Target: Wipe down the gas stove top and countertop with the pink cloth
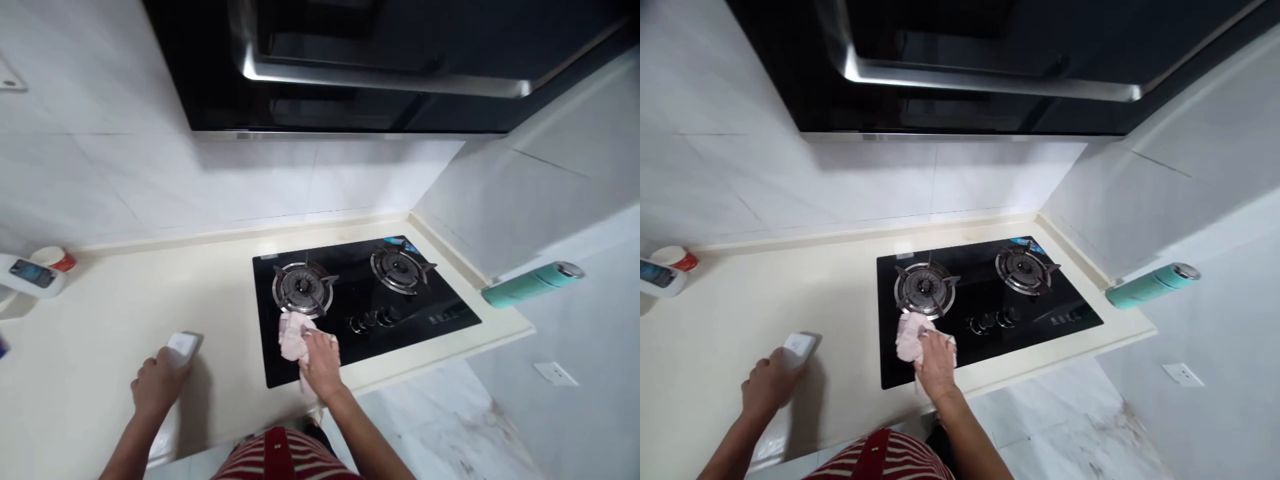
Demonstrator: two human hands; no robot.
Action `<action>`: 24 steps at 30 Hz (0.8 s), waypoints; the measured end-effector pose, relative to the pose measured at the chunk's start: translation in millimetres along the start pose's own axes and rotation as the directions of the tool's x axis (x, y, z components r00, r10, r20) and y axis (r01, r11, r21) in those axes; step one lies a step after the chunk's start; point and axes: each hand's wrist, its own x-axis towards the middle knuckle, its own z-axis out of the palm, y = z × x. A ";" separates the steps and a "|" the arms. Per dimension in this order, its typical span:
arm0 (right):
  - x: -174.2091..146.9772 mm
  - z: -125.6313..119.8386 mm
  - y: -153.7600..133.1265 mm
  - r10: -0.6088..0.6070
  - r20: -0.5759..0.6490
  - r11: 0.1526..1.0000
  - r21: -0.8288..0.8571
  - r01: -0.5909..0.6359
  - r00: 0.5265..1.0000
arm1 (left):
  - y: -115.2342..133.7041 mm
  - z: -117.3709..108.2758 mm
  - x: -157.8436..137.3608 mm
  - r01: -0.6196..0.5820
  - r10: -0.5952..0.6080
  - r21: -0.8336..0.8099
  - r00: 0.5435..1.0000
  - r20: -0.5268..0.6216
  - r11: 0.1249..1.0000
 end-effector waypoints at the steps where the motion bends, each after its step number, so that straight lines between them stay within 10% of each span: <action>1: -2.7 -6.3 23.5 0.063 -0.033 0.998 -0.019 -0.063 0.997 | 10.1 1.6 -3.3 0.020 -0.020 0.002 1.000 -0.021 1.000; 6: -7.9 -26.8 106.6 0.281 -0.087 0.957 -0.050 -0.286 0.956 | 68.6 23.9 -19.8 -0.014 -0.004 -0.052 0.943 -0.332 0.999; 13: 34.7 -45.2 85.7 0.204 0.181 0.979 -0.010 -0.206 0.962 | 152.7 64.2 -33.7 -0.338 0.280 -0.068 0.862 -0.424 0.939; 24: 151.6 -73.8 127.2 0.157 0.358 0.984 -0.130 -0.118 0.921 | 156.4 72.1 -35.4 -0.359 0.283 -0.042 0.799 -0.531 0.933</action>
